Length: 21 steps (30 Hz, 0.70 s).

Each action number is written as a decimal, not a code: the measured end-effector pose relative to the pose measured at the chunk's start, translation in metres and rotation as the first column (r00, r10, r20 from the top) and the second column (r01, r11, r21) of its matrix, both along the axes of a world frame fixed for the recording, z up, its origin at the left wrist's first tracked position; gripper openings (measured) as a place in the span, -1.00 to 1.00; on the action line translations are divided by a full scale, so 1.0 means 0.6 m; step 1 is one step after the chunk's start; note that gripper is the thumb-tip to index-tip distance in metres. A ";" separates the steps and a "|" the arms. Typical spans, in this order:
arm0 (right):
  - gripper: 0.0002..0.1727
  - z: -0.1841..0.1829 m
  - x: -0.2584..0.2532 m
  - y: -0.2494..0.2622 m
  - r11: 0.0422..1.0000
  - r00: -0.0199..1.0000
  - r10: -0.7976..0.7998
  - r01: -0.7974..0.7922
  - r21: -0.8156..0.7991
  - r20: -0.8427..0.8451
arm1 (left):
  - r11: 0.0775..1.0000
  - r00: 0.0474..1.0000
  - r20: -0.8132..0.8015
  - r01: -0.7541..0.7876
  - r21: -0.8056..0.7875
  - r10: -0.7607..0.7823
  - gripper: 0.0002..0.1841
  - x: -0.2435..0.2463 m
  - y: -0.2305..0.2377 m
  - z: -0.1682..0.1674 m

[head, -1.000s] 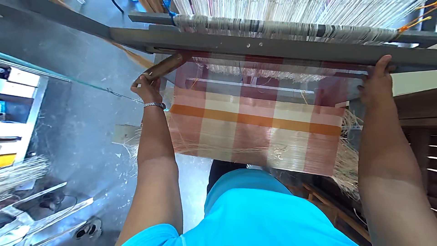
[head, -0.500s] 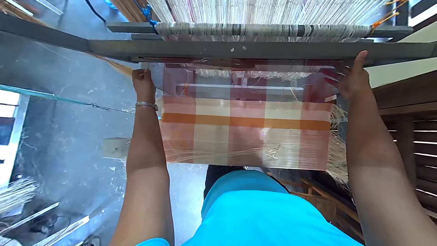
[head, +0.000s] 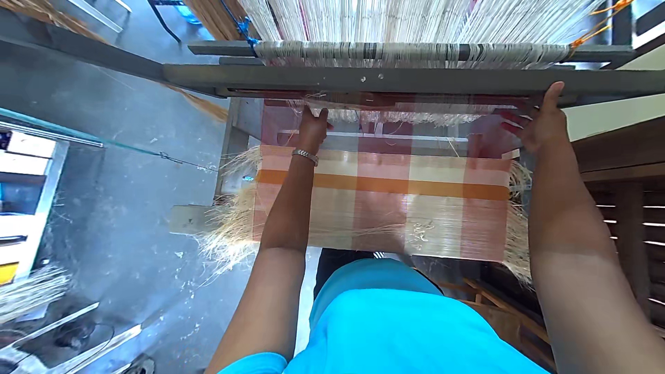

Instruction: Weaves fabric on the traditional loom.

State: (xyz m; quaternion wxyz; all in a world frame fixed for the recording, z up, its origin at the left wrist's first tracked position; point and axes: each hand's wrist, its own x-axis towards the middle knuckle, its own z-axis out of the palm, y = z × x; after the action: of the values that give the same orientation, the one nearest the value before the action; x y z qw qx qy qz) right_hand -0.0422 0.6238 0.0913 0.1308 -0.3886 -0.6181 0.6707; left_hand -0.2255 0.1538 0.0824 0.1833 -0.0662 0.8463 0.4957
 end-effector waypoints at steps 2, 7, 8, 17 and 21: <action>-0.08 0.000 0.000 0.000 1.000 1.000 -0.013 0.013 0.003 0.001 | 0.991 0.999 -0.049 0.002 -0.130 -0.008 -0.19 -0.012 0.012 -0.011; -0.07 0.007 0.001 -0.004 1.000 1.000 0.001 -0.002 0.015 0.019 | 0.985 0.999 -0.037 0.000 -0.171 -0.006 -0.08 -0.041 0.021 -0.018; -0.07 0.007 0.002 -0.003 1.000 1.000 0.000 0.000 0.013 0.016 | 0.987 1.000 -0.027 0.000 -0.163 -0.005 -0.08 -0.043 0.022 -0.016; -0.06 -0.009 0.002 0.015 1.000 1.000 0.020 -0.020 -0.002 -0.001 | 0.996 0.998 0.058 -0.026 -0.083 0.031 -0.09 -0.046 0.018 -0.011; -0.07 -0.011 0.000 0.018 0.999 1.000 0.023 -0.023 -0.024 -0.005 | 0.916 0.966 0.256 -0.060 0.397 -0.047 -0.82 -0.049 -0.018 0.000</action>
State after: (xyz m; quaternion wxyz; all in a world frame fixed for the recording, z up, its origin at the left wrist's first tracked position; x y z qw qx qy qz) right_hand -0.0421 0.6344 0.0847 0.1200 -0.3816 -0.6142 0.6803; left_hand -0.2547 0.1430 0.0823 0.3007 -0.0945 0.6950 0.6463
